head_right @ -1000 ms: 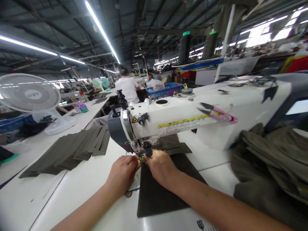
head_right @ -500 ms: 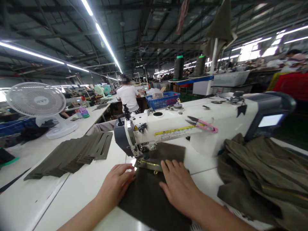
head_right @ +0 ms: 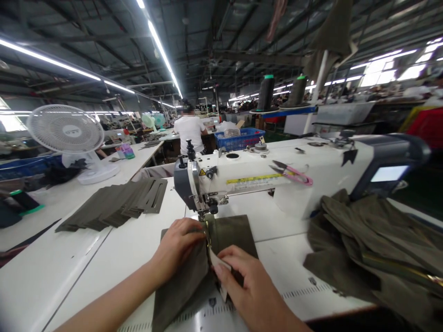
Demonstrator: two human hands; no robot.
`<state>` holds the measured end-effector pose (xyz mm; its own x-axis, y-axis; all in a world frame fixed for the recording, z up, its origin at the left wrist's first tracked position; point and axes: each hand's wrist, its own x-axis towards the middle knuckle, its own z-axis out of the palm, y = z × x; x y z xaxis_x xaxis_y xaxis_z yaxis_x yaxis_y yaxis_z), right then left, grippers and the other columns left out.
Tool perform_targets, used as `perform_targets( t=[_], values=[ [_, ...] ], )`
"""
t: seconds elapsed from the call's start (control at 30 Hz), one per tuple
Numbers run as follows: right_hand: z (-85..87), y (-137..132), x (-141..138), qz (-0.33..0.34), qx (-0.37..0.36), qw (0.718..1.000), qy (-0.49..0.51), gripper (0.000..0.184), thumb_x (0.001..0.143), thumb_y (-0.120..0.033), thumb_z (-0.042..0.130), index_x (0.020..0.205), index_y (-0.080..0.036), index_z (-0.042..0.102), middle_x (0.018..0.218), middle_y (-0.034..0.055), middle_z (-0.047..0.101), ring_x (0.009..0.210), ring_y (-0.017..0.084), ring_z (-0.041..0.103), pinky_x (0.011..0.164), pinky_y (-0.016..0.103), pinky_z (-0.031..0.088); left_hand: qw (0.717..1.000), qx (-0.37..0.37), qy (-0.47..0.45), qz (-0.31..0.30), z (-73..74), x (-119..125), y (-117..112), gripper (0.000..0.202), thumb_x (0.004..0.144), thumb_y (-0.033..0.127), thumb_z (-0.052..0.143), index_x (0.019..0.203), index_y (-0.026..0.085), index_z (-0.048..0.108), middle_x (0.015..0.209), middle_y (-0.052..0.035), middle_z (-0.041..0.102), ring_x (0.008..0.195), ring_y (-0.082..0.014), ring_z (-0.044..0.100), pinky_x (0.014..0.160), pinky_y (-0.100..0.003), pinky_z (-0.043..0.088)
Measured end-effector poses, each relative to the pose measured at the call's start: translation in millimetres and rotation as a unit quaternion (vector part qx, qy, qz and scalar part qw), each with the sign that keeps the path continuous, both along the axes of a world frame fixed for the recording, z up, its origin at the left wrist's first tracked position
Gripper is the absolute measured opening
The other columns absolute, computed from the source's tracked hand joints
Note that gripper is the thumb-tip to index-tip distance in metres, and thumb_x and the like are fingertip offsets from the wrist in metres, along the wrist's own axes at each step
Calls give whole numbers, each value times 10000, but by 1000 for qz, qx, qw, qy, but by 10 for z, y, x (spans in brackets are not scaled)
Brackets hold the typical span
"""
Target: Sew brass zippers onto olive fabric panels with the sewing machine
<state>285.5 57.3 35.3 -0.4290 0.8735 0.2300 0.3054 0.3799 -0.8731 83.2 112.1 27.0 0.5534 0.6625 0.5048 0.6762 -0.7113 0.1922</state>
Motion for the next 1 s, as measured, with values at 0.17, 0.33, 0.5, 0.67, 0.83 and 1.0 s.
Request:
perform_targets(
  t=[0.17, 0.33, 0.5, 0.67, 0.83, 1.0],
  values=[
    [-138, -55, 2, -36, 46, 998, -1, 272, 896, -326, 392, 789, -188, 602, 889, 40, 568, 818, 139, 562, 714, 204, 430, 1000, 2, -10, -10, 36, 14, -84, 189, 838, 118, 456, 905, 189, 619, 910, -64, 609, 845, -197, 538, 743, -354, 411],
    [-134, -6, 12, -42, 81, 996, 22, 281, 909, -318, 361, 782, -194, 580, 835, 39, 564, 766, 142, 556, 665, 214, 438, 993, -74, -7, -88, 83, 37, -178, 252, 820, 102, 472, 1025, 211, 569, 1023, -46, 612, 974, -187, 523, 855, -360, 372],
    [-33, 53, 17, -54, 86, 994, 32, 308, 918, -329, 342, 756, -192, 564, 752, 31, 573, 733, 148, 549, 647, 230, 424, 995, -51, 5, -85, 68, 27, -24, 188, 819, 177, 539, 995, 214, 595, 979, -35, 651, 958, -194, 543, 846, -367, 385],
    [168, 192, 14, -81, 127, 989, -2, 340, 924, -304, 329, 670, -188, 522, 651, 10, 546, 619, 126, 534, 580, 225, 407, 993, 26, -56, -102, 65, 93, 20, 145, 861, 213, 502, 949, 181, 613, 892, -61, 670, 861, -187, 591, 782, -343, 430],
    [334, 186, -2, -161, 318, 926, -126, 286, 902, -202, 355, 689, -180, 543, 650, 42, 574, 624, 164, 544, 579, 276, 424, 992, 31, -54, -111, 91, 147, 87, 212, 884, 198, 421, 947, 173, 621, 845, -63, 681, 768, -172, 631, 691, -286, 487],
    [-9, -127, -503, -154, 442, 871, -147, 230, 844, -120, 409, 740, -183, 604, 712, 71, 631, 624, 178, 561, 621, 304, 461, 996, 20, -78, -43, 158, 127, 151, 156, 826, 151, 498, 852, 185, 648, 772, -19, 698, 690, -144, 657, 641, -224, 509]
  ],
)
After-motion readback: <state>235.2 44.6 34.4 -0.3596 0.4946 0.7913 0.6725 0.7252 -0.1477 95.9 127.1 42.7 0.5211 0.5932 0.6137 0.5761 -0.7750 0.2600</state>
